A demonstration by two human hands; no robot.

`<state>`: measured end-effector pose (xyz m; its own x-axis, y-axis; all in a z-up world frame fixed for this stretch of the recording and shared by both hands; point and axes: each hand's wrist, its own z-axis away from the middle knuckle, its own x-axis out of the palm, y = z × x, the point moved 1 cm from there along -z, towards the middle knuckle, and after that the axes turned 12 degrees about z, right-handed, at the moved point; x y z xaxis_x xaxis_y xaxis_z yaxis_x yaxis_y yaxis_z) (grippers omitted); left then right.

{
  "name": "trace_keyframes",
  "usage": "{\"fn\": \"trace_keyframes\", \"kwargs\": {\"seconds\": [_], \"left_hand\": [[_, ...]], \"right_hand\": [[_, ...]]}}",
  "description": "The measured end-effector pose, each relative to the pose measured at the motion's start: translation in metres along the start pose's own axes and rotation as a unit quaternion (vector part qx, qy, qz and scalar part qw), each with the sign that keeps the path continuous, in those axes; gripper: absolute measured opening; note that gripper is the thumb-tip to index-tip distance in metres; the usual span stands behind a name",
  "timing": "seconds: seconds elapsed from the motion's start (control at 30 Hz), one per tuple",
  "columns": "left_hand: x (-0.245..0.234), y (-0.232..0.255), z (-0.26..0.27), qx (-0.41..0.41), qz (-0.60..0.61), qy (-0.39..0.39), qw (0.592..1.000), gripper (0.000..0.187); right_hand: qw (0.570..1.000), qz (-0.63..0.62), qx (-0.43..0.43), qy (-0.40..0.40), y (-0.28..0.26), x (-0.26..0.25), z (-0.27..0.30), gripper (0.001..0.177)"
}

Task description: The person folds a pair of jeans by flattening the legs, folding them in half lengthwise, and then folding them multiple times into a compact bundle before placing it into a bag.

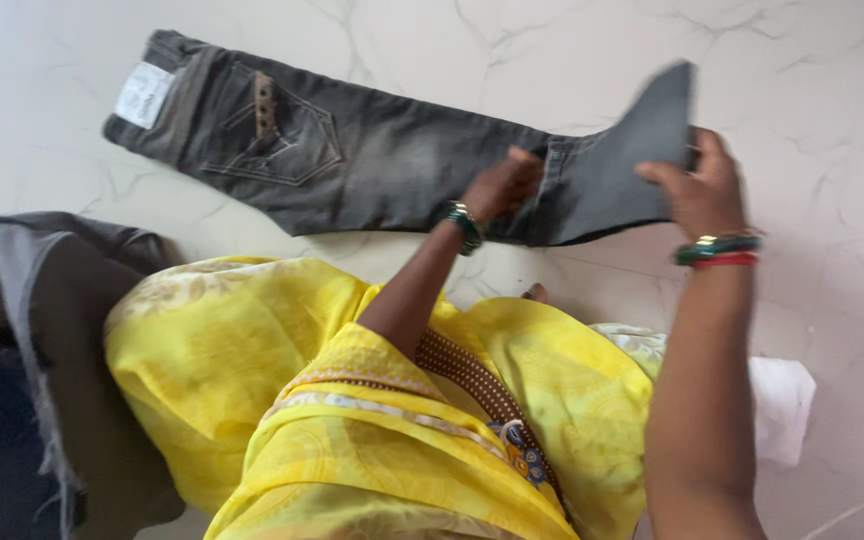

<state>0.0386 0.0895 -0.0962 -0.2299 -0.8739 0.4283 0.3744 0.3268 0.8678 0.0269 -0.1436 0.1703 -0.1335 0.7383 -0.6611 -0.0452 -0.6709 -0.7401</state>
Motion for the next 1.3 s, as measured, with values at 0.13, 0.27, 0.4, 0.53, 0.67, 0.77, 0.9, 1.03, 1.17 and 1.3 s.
{"fn": "trace_keyframes", "kwargs": {"seconds": [0.13, 0.27, 0.4, 0.53, 0.67, 0.77, 0.9, 1.03, 1.17, 1.3], "left_hand": [[-0.100, 0.054, 0.065, -0.024, 0.329, 0.152, 0.932, 0.097], [-0.155, 0.076, 0.098, -0.063, 0.273, 0.276, 0.919, 0.099], [-0.141, 0.071, 0.083, -0.014, -0.053, 0.328, 0.943, 0.097], [-0.085, 0.105, 0.104, 0.058, -0.443, 0.395, 0.803, 0.082], [-0.056, 0.133, 0.105, 0.131, -0.669, 0.236, 0.693, 0.062], [-0.065, 0.135, 0.116, -0.006, -0.641, 0.189, 0.744, 0.067], [-0.065, 0.131, 0.115, 0.027, -0.658, 0.222, 0.719, 0.068], [-0.060, 0.138, 0.117, -0.020, -0.649, 0.212, 0.731, 0.073], [-0.061, 0.146, 0.116, -0.087, -0.626, 0.194, 0.750, 0.077], [-0.113, 0.132, 0.088, -0.080, -0.615, 0.160, 0.768, 0.076]], "right_hand": [[0.987, -0.077, 0.001, -0.140, -0.089, 0.110, 0.002, 0.070], [0.947, -0.252, 0.044, -0.192, -0.074, 0.171, -0.016, 0.062], [0.999, -0.022, 0.024, -0.014, 0.007, 0.187, -0.019, 0.047], [0.939, 0.285, -0.126, 0.142, 0.025, 0.201, -0.007, 0.039], [0.897, 0.376, -0.198, 0.125, 0.004, 0.234, -0.007, 0.057], [0.886, 0.428, -0.180, -0.007, 0.002, 0.246, -0.019, 0.082], [0.899, 0.428, -0.096, 0.014, 0.017, 0.243, -0.014, 0.092], [0.904, 0.416, -0.098, 0.009, 0.018, 0.243, -0.021, 0.096], [0.900, 0.424, -0.102, 0.003, 0.021, 0.242, -0.021, 0.096], [0.902, 0.420, -0.096, 0.024, 0.016, 0.249, -0.002, 0.085]]}}
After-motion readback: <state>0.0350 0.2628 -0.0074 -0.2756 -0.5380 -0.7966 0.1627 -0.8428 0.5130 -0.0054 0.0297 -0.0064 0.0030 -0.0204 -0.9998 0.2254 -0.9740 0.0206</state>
